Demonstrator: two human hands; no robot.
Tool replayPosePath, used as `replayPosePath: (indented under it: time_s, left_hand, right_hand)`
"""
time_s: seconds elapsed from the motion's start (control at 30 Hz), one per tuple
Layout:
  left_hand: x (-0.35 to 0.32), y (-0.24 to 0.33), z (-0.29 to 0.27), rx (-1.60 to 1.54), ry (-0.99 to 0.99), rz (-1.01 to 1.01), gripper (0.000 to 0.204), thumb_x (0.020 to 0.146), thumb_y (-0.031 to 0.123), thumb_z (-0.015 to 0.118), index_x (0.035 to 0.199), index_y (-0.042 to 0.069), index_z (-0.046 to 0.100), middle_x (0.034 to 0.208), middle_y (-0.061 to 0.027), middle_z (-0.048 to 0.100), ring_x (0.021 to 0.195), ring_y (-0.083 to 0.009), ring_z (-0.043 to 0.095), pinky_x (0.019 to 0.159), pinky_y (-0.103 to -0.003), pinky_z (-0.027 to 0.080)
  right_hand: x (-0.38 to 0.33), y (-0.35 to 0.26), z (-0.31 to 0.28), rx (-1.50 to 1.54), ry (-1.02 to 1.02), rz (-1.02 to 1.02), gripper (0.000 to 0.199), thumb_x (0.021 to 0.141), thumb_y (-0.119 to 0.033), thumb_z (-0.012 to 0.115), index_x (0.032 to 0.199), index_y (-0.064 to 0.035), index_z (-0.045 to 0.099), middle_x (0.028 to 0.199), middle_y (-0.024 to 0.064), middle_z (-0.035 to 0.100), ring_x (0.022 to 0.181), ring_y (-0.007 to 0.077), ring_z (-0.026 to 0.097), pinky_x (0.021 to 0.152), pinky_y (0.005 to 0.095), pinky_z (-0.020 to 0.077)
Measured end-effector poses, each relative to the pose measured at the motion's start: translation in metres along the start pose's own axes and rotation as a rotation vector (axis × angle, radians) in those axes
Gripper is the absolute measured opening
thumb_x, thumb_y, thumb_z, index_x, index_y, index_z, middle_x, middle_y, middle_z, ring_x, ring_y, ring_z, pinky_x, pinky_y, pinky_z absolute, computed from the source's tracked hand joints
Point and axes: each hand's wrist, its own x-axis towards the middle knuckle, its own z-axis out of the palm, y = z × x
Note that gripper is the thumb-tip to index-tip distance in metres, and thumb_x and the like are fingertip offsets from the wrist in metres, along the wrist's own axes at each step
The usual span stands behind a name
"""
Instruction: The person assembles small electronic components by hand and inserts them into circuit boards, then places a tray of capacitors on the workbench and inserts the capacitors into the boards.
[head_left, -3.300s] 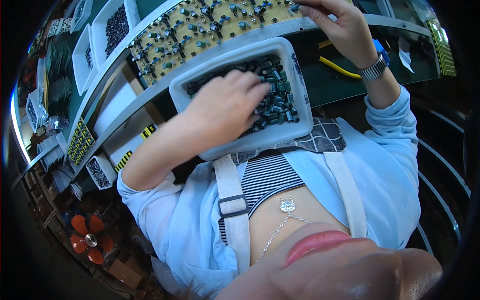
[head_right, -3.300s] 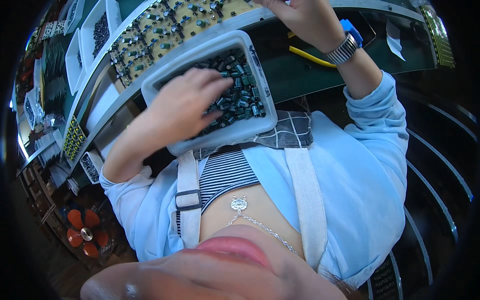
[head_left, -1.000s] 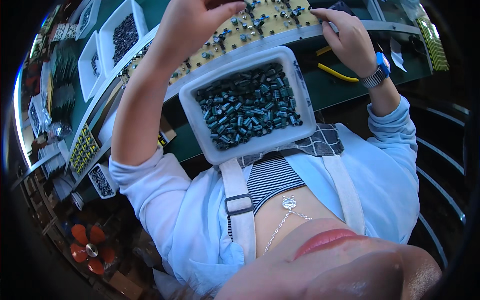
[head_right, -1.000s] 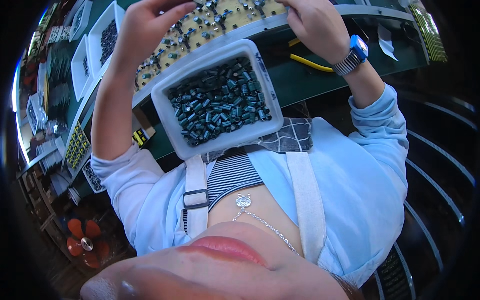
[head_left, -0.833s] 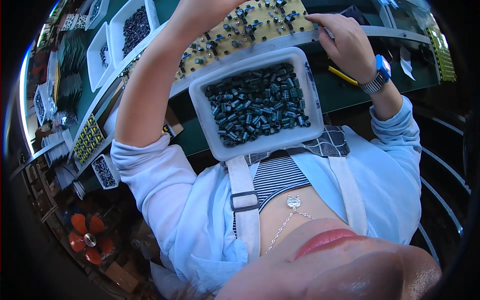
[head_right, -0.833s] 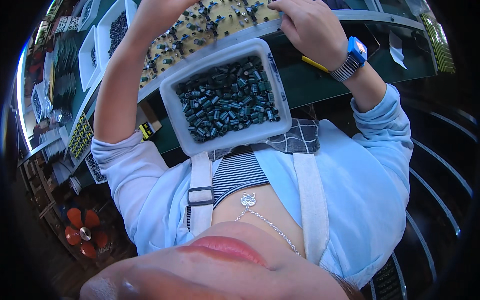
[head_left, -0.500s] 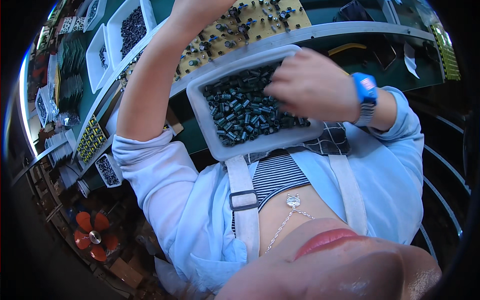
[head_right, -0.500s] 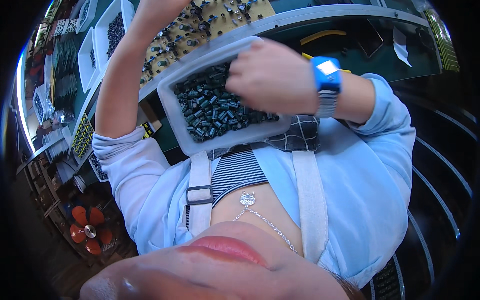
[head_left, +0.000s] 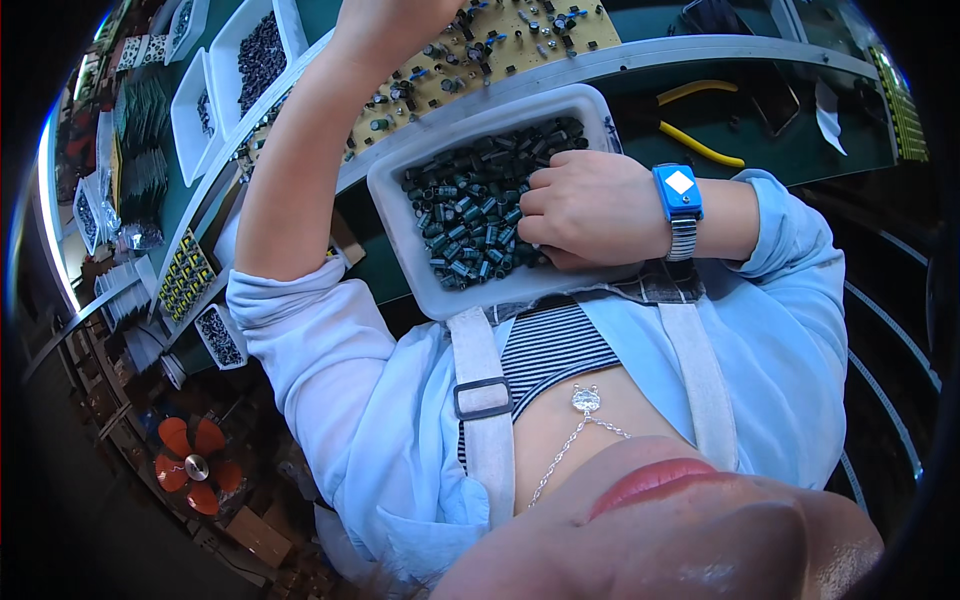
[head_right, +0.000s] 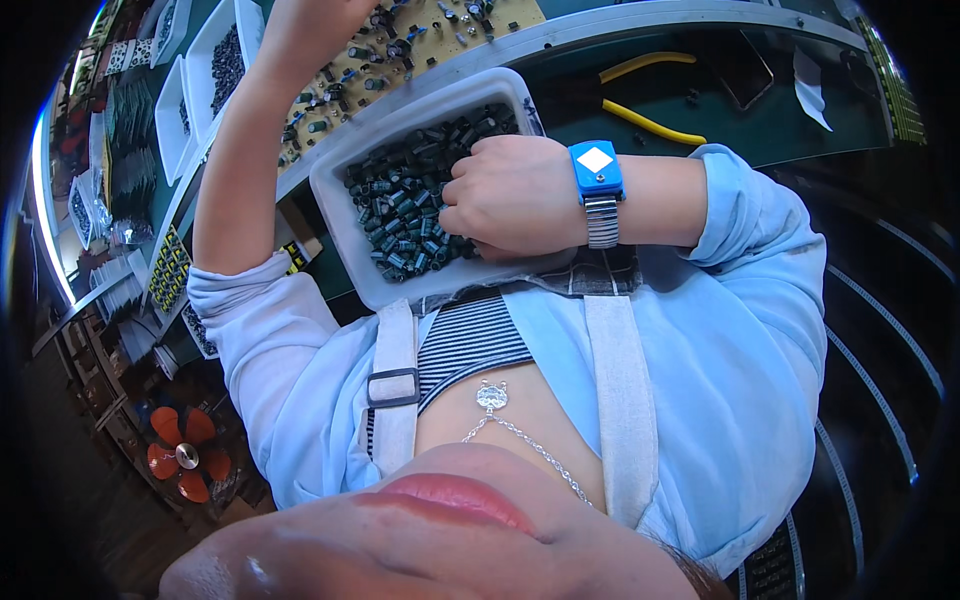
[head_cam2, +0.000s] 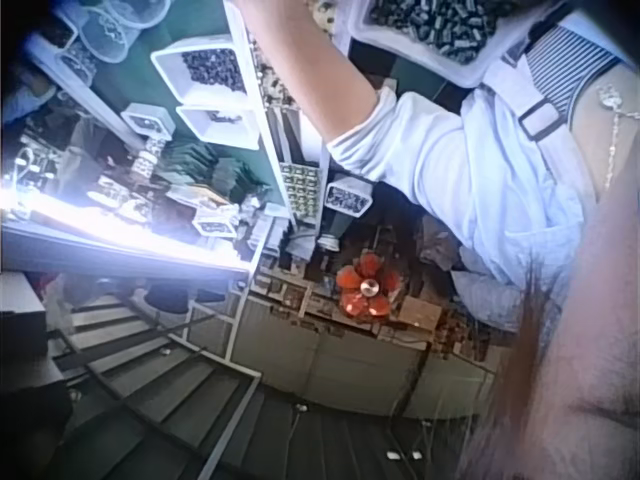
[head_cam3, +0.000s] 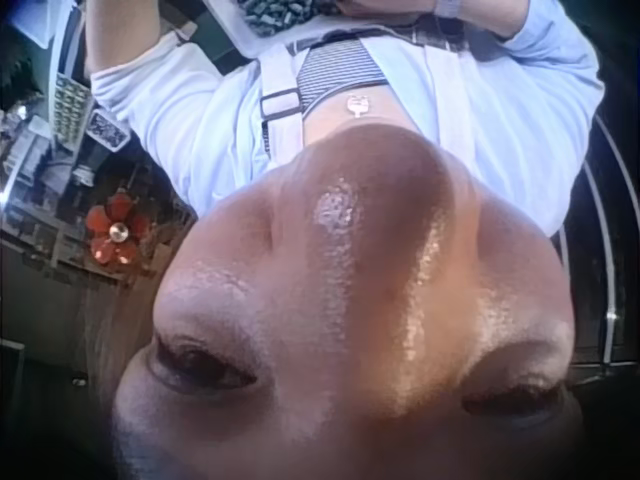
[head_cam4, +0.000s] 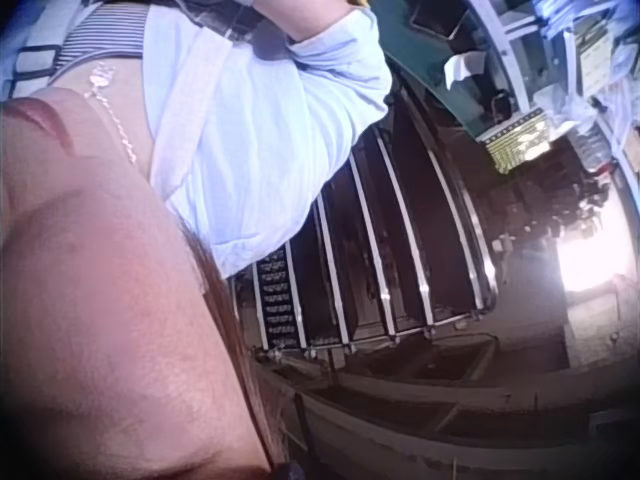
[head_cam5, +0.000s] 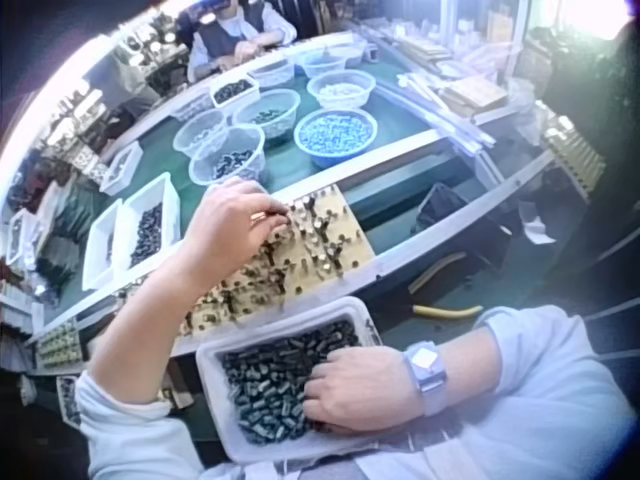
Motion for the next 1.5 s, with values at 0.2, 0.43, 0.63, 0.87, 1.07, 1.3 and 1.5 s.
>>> replayPosePath:
  time_s: [0.2, 0.43, 0.63, 0.87, 1.07, 1.3, 1.5]
  left_hand:
    - [-0.002, 0.005, 0.0, 0.134, -0.018, 0.018, 0.009, 0.072, 0.013, 0.068, 0.077, 0.006, 0.069, 0.074, -0.0102, 0.061, 0.076, -0.0293, 0.057, 0.068, -0.038, 0.045]
    - [-0.002, 0.018, 0.001, 0.09, -0.014, -0.098, 0.01, 0.072, 0.015, 0.067, 0.075, 0.006, 0.069, 0.077, -0.0106, 0.061, 0.08, -0.0302, 0.057, 0.072, -0.039, 0.045]
    - [-0.011, 0.022, -0.003, -0.332, 0.091, -0.032, 0.011, 0.078, 0.014, 0.065, 0.08, 0.004, 0.067, 0.073, -0.008, 0.061, 0.067, -0.022, 0.057, 0.061, -0.033, 0.045]
    - [-0.024, 0.123, -0.056, -1.233, -0.007, -0.05, 0.017, 0.083, 0.015, 0.061, 0.097, 0.004, 0.061, 0.08, -0.0106, 0.062, 0.055, -0.0207, 0.057, 0.048, -0.029, 0.045]
    - [-0.049, 0.124, -0.061, -1.129, -0.065, -0.113, 0.022, 0.082, 0.01, 0.059, 0.103, 0.004, 0.058, 0.09, -0.0117, 0.059, 0.066, -0.0203, 0.057, 0.056, -0.03, 0.045]
    - [-0.06, 0.138, -0.057, -1.042, -0.182, -0.18, 0.031, 0.081, 0.004, 0.057, 0.111, 0.004, 0.054, 0.102, -0.0129, 0.056, 0.079, -0.0198, 0.057, 0.065, -0.03, 0.046]
    - [-0.059, 0.134, -0.053, -0.932, -0.313, -0.155, 0.039, 0.079, -0.001, 0.055, 0.118, 0.004, 0.052, 0.112, -0.0139, 0.053, 0.09, -0.0194, 0.057, 0.073, -0.03, 0.046]
  right_hand:
    - [-0.001, 0.001, -0.001, 0.089, 0.124, 0.012, 0.014, 0.077, -0.018, 0.065, 0.082, -0.0059, 0.061, 0.079, 0.0074, 0.061, 0.079, 0.0235, 0.06, 0.075, 0.0345, 0.0485]
    - [-0.004, 0.006, 0.004, 0.156, 0.295, -0.037, 0.018, 0.075, -0.016, 0.067, 0.09, -0.0062, 0.063, 0.085, 0.0087, 0.064, 0.08, 0.0248, 0.061, 0.071, 0.0344, 0.0507]
    - [-0.005, 0.005, 0.006, 0.203, 0.401, -0.079, 0.021, 0.074, -0.013, 0.068, 0.093, -0.0058, 0.063, 0.087, 0.0088, 0.065, 0.081, 0.0246, 0.062, 0.07, 0.0343, 0.0518]
    - [-0.028, 0.025, -0.017, 0.478, 1.036, 0.101, 0.018, 0.077, -0.02, 0.068, 0.09, -0.0074, 0.065, 0.086, 0.0087, 0.065, 0.081, 0.0241, 0.063, 0.072, 0.0348, 0.0521]
    - [-0.038, 0.06, -0.05, 0.685, 0.951, 0.527, 0.019, 0.082, -0.007, 0.061, 0.1, -0.0006, 0.062, 0.087, 0.0051, 0.064, 0.079, 0.0154, 0.06, 0.072, 0.0267, 0.0476]
    - [-0.037, 0.112, -0.07, 0.664, 1.072, 0.444, 0.017, 0.086, -0.004, 0.06, 0.101, 0.0032, 0.062, 0.091, 0.0002, 0.063, 0.08, 0.0044, 0.054, 0.07, 0.0173, 0.0441]
    - [-0.026, 0.125, -0.074, 0.596, 1.033, 0.521, 0.016, 0.086, -0.005, 0.06, 0.1, 0.0027, 0.064, 0.089, 0.0002, 0.064, 0.075, 0.0057, 0.055, 0.068, 0.0199, 0.0453]
